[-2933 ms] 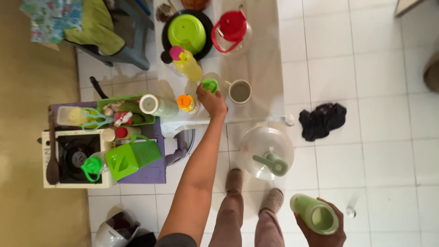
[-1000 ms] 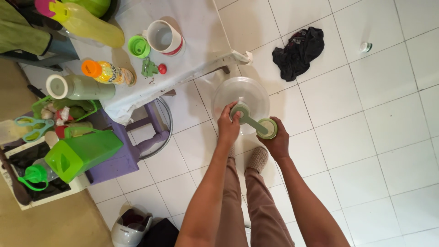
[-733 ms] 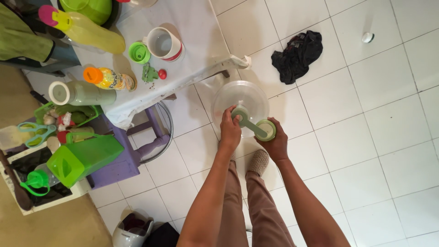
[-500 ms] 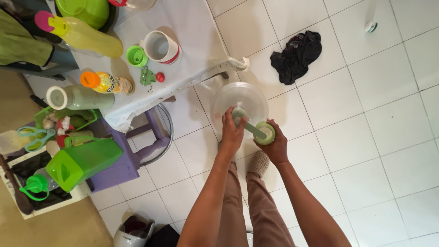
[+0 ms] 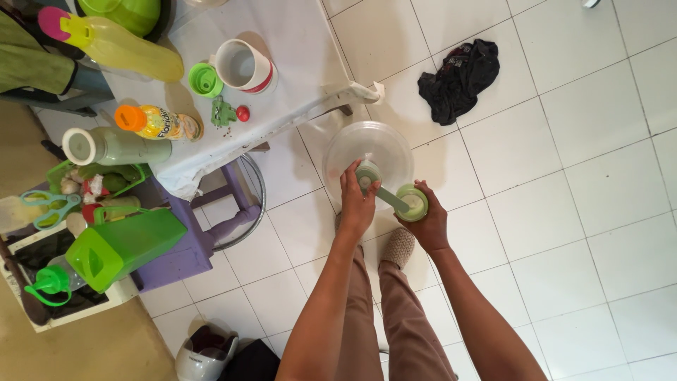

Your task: Filling a water bottle from a dispenser and then organizing banknotes on a desk to put them into a wallet.

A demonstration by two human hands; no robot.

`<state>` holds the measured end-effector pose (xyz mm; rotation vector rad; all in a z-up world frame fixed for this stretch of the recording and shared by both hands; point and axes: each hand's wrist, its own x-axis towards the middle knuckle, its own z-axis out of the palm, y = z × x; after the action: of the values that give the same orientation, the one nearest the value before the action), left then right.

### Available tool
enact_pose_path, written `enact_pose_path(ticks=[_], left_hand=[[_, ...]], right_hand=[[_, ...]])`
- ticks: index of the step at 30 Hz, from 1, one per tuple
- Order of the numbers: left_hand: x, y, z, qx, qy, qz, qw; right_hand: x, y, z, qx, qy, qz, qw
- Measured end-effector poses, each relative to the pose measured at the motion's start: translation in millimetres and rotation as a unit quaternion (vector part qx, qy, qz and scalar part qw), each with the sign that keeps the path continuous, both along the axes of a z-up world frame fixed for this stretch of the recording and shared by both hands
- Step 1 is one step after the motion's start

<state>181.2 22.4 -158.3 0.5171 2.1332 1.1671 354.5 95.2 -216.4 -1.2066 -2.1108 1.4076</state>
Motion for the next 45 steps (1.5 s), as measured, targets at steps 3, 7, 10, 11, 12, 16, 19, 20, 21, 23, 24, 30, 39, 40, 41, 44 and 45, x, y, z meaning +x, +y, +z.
enact_pose_path(ticks=[3,7,10,11,12,16,19,20,21,23,24,30,39,40,41,44,45], left_hand=[[0,0,0,-0.002,0.004,0.003,1.000],[2,-2,-2,-0.005,-0.009,0.007,1.000],[1,-1,-7,0.003,-0.006,0.005,1.000],[1,-2,-6,0.000,-0.010,0.011,1.000],[2,-3,-6,-0.003,-0.014,0.018,1.000],[1,-3,-5,0.009,-0.001,0.013,1.000],[1,-2,-4,-0.006,-0.014,0.024,1.000],[1,-2,-6,0.002,-0.009,0.023,1.000],[2,-4,-7,0.009,-0.004,0.022,1.000],[1,-3,-4,0.006,-0.016,0.024,1.000],[1,-3,-2,0.004,-0.027,0.026,0.999],[0,-4,-9,0.006,-0.006,0.018,1.000],[1,-5,-12,0.012,-0.010,0.022,1.000],[1,-5,-13,0.012,-0.009,0.022,1.000],[1,-6,-14,0.013,-0.002,0.021,1.000],[2,-5,-10,0.017,-0.002,0.022,1.000],[3,-5,-8,0.020,-0.010,0.024,0.999]], right_hand=[[-1,1,6,-0.007,-0.003,0.005,1.000],[2,-1,1,0.007,0.000,0.005,1.000],[1,1,1,0.017,0.008,0.009,1.000],[1,1,2,0.011,0.005,0.008,1.000],[1,0,3,0.005,0.002,0.007,1.000],[3,0,2,0.003,0.004,0.009,1.000],[4,-1,0,0.003,0.003,0.009,1.000],[5,-1,-1,0.003,0.007,0.011,1.000],[6,-2,-2,0.002,0.010,0.014,1.000],[7,-3,-2,0.002,0.012,0.013,1.000],[7,-3,-1,0.003,0.015,0.013,1.000],[7,-5,1,-0.034,0.015,0.003,0.999],[4,-3,6,-0.021,0.003,0.006,1.000],[4,-3,4,-0.021,0.003,0.006,1.000],[4,-3,3,-0.019,0.006,0.006,1.000],[5,-4,2,-0.014,0.007,0.009,1.000],[5,-3,2,-0.011,0.005,0.011,1.000]])
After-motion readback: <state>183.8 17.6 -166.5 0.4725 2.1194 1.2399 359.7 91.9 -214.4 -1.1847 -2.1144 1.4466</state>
